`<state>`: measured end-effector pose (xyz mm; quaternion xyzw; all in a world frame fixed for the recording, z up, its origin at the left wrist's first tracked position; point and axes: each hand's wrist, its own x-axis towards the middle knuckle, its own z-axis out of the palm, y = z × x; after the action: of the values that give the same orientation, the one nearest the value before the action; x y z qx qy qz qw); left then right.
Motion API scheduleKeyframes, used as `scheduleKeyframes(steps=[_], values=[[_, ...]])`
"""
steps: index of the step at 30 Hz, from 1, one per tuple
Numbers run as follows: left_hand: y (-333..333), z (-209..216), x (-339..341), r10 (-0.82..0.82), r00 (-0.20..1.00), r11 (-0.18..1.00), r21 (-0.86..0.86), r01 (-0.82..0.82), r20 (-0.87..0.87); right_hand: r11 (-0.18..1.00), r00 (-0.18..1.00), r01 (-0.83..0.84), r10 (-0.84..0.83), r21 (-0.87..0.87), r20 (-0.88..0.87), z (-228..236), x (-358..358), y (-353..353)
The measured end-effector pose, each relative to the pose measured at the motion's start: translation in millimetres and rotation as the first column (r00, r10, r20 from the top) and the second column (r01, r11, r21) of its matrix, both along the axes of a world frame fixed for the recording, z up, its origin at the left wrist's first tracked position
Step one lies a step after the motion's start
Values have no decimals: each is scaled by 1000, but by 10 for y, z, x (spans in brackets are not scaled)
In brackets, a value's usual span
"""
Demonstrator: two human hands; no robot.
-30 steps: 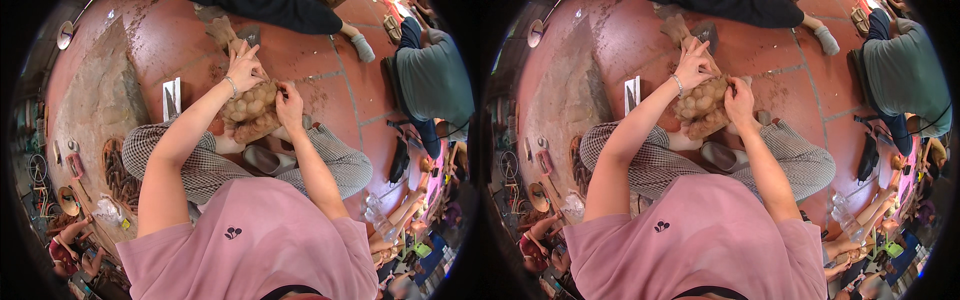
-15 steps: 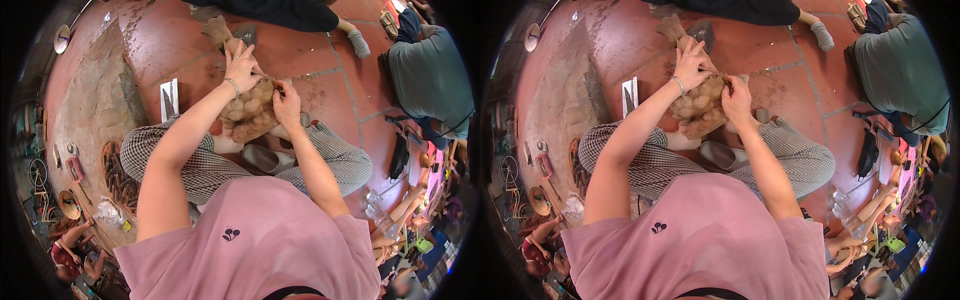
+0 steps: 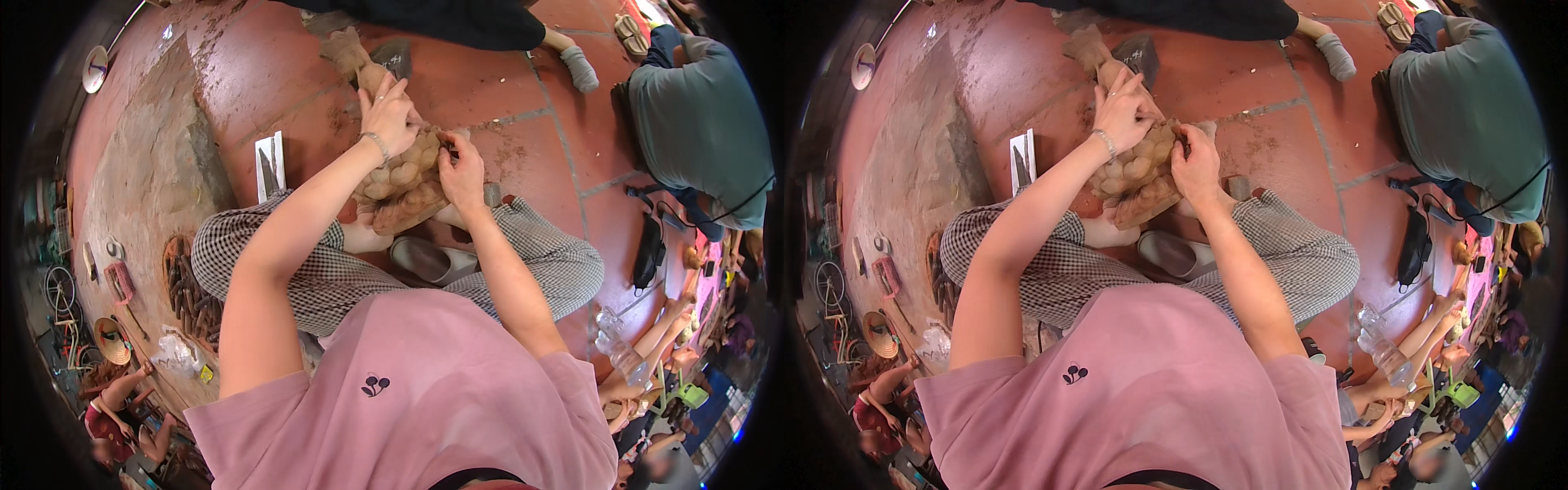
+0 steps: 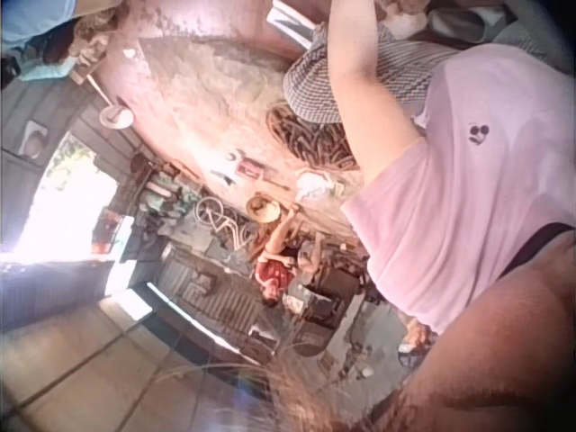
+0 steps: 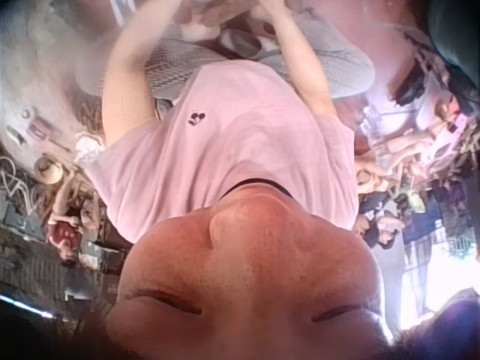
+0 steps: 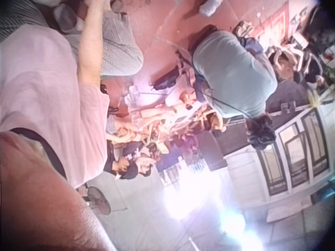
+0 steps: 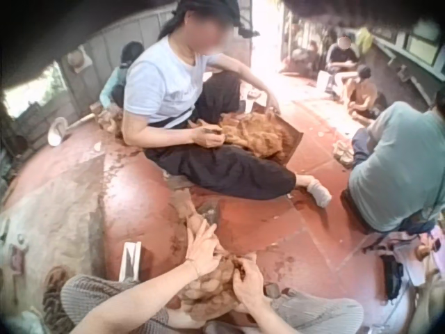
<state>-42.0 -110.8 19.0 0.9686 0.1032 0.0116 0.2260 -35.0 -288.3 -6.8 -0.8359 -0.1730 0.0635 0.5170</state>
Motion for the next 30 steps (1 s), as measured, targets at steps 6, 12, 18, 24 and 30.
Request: scheduleKeyframes(steps=[6,12,18,24,30], values=[[33,85,-135,41,999,998,-51,-39,24,999,998,8,-5,-49,59,-50,28,19],[-63,-1,-7,78,997,997,10,-78,1,1000,999,10,-9,-20,50,-43,-1,20],[-33,93,-183,114,993,991,-69,-116,-43,999,997,14,-11,-36,75,-55,14,14],[-77,64,-87,119,993,993,22,-119,10,1000,999,11,-10,-17,47,-59,18,15],[105,399,-413,-127,973,961,267,73,192,1000,998,15,-13,-27,56,-53,19,5]])
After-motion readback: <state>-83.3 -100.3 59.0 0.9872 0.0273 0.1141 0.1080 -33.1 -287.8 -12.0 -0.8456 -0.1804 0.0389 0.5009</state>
